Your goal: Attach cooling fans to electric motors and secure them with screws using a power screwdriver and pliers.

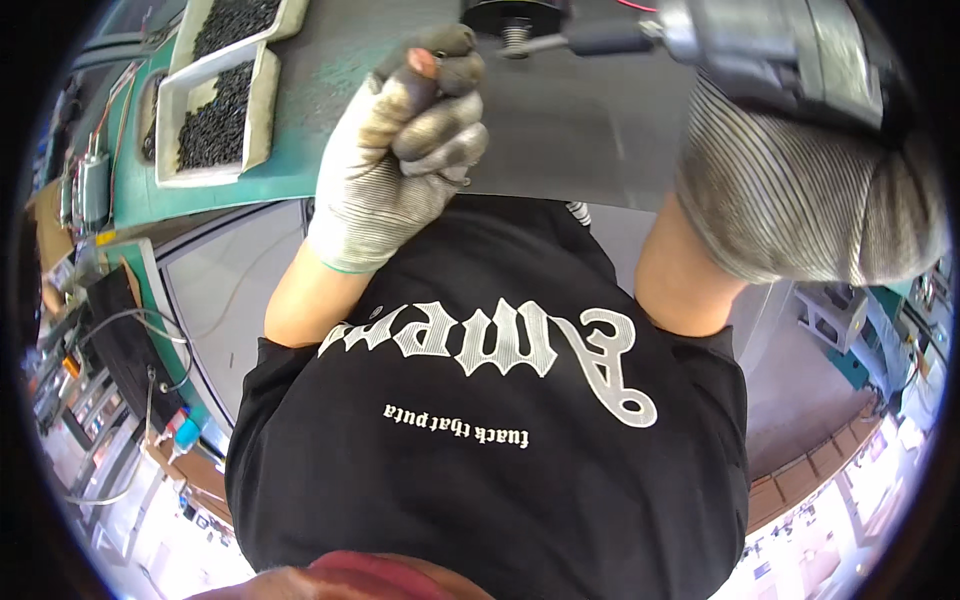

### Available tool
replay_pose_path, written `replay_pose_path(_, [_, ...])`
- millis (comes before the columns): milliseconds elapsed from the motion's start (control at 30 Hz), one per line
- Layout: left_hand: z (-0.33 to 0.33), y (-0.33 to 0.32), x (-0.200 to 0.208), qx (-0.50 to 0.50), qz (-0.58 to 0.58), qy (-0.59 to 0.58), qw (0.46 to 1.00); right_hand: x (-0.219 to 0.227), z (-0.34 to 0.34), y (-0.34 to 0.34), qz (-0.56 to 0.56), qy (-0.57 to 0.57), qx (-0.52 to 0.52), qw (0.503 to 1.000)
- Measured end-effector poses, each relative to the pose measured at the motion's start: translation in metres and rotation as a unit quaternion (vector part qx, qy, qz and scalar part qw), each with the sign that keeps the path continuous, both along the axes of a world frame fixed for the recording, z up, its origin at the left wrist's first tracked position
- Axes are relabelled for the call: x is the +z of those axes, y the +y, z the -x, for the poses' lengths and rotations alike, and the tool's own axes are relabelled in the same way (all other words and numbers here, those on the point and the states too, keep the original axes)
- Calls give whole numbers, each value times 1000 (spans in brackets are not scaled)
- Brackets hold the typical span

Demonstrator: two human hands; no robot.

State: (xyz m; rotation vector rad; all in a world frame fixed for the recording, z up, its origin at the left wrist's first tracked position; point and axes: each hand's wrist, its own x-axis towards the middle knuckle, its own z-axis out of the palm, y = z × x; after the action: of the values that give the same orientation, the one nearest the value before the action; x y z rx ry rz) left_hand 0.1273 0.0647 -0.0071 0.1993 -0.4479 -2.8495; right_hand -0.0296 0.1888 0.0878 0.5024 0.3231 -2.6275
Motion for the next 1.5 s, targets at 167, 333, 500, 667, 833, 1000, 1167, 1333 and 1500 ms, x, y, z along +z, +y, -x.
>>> replay_pose_path(167, [11, 14, -10, -35, -41, 19, 998, -2, -4, -14, -39, 51, -28, 998])
replay_pose_path(333, [15, 22, -13, -40, -14, -6, 999, 2, 4, 2, -67, 85, -31, 994])
replay_pose_path(500, [16, 25, -11, 4, 20, -22, 1000, -8, -13, -21, -100, 116, -33, 988])
replay_pose_path(667, [17, 28, -11, 36, 179, -159, 970, -4, -9, -15, -137, 147, -39, 979])
replay_pose_path(833, [23, 31, -16, 33, 100, -114, 988, -15, -13, -21, -170, 177, -50, 968])
replay_pose_path(1000, [22, 40, -13, -14, 79, -108, 991, -16, -23, -27, -205, 208, -57, 955])
replay_pose_path(1167, [27, 35, -17, 9, 60, -146, 987, -23, -16, -25, -241, 239, -63, 939])
replay_pose_path(1333, [28, 38, -18, 2, 58, -146, 988, -29, -17, -33, -274, 272, -72, 920])
replay_pose_path(1500, [26, 36, -21, -16, 61, -150, 987, -27, -23, -28, -303, 307, -76, 899])
